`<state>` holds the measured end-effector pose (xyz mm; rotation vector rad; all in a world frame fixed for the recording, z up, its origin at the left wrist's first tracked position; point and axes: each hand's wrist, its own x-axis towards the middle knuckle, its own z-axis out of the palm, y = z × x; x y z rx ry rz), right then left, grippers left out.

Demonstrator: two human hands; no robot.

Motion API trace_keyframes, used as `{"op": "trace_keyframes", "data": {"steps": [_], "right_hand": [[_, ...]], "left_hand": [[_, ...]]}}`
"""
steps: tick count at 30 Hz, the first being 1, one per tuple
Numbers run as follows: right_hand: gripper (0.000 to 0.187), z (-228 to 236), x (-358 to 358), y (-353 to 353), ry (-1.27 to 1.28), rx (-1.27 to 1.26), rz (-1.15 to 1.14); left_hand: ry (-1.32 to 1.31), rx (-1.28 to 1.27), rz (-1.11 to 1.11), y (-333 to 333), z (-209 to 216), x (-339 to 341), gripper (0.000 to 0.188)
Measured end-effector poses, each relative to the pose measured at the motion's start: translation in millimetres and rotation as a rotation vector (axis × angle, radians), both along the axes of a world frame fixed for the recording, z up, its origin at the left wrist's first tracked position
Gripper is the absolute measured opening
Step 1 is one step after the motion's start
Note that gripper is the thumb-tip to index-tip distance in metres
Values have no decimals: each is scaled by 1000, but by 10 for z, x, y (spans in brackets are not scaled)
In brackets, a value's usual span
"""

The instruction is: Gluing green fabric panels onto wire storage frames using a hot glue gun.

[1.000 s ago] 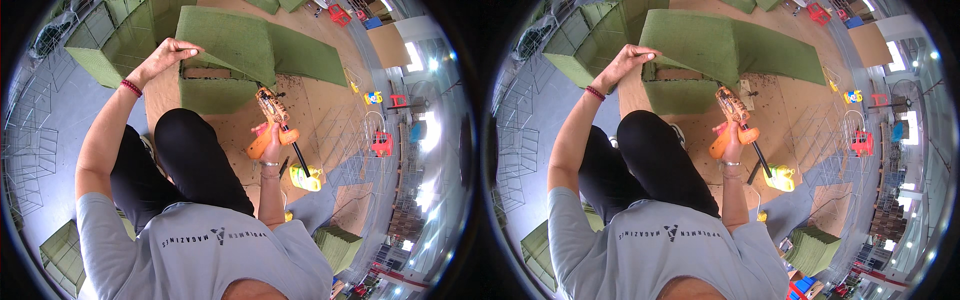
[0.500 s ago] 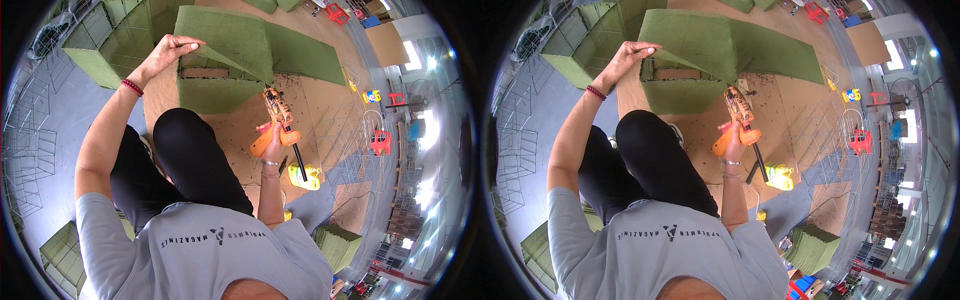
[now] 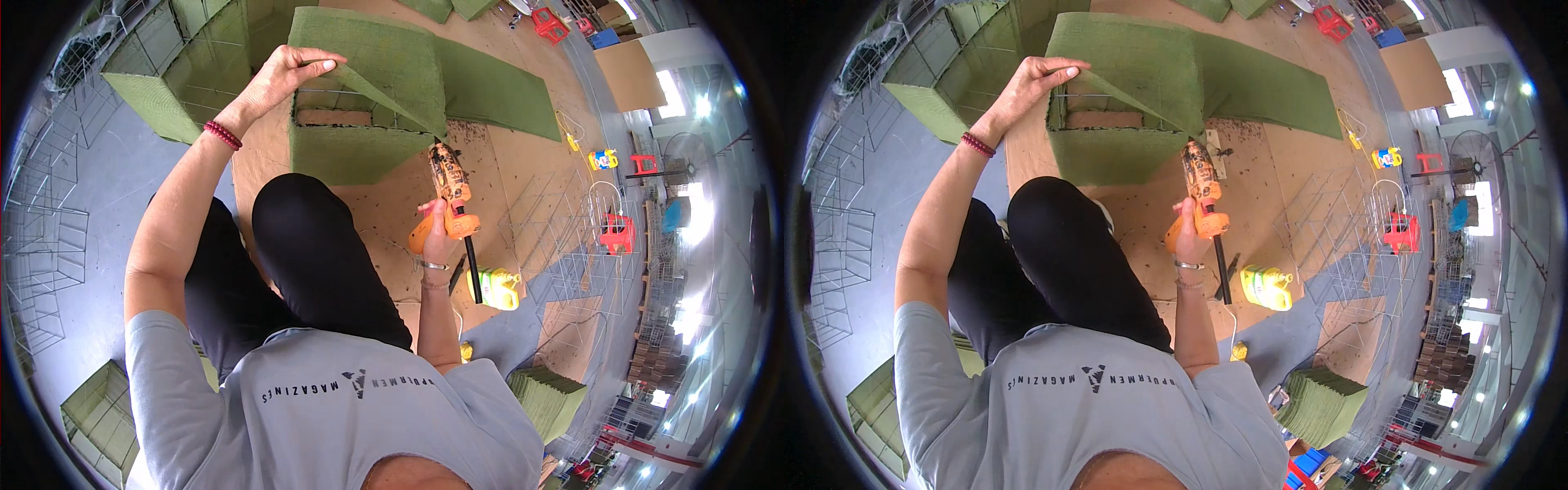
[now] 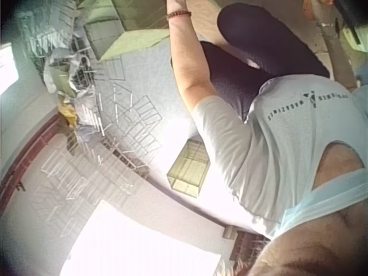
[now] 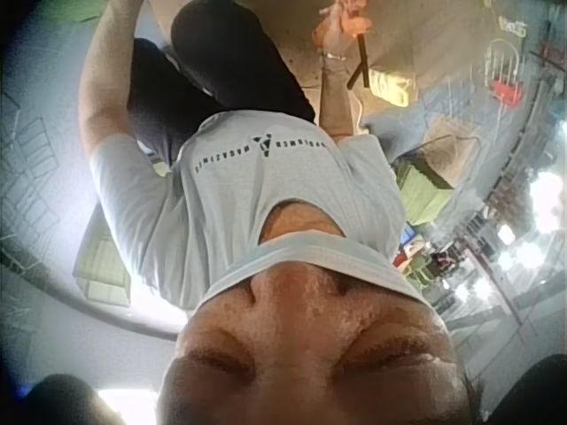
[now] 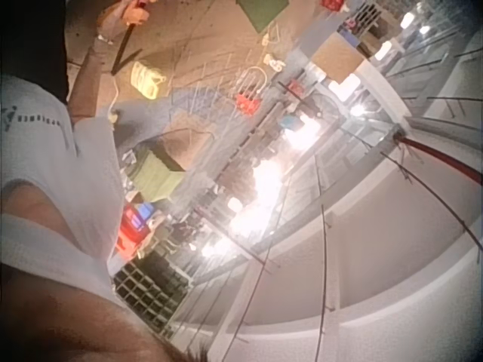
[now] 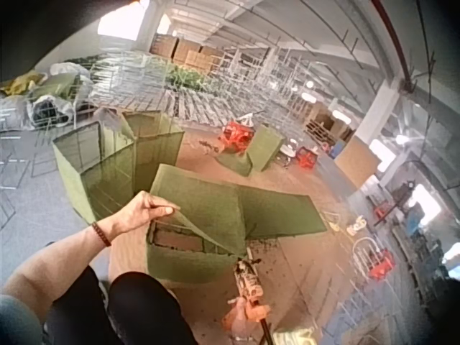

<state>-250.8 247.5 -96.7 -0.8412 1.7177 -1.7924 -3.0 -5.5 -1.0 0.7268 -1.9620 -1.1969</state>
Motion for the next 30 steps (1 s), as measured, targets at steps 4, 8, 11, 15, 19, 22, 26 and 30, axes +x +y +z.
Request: {"op": "trace_keyframes", "data": {"steps": [4, 8, 11, 15, 19, 22, 26, 30], "right_hand": [[18, -30, 49, -23, -99, -32, 9], [19, -9, 86, -10, -101, -44, 41], [19, 31, 125, -1, -67, 0, 65], [20, 13, 179, 0, -67, -5, 93], [20, 9, 241, -3, -63, 24, 111], [20, 24, 287, -6, -61, -1, 130], [21, -21, 328, -18, -35, 16, 186], [21, 9, 377, -23, 15, 42, 222]], "left_hand": [[-47, -39, -21, -10, -14, 66, 32], [-88, 11, -32, 19, 7, 97, 32], [-81, 9, -35, 6, -20, 113, 33], [-86, -18, -25, 24, -8, 103, 33], [-88, -22, -31, 31, 21, 108, 33], [-104, -35, -42, 40, 37, 101, 31], [-88, -17, -44, 49, 17, 127, 31], [-78, -37, -48, 49, 27, 102, 32]]}}
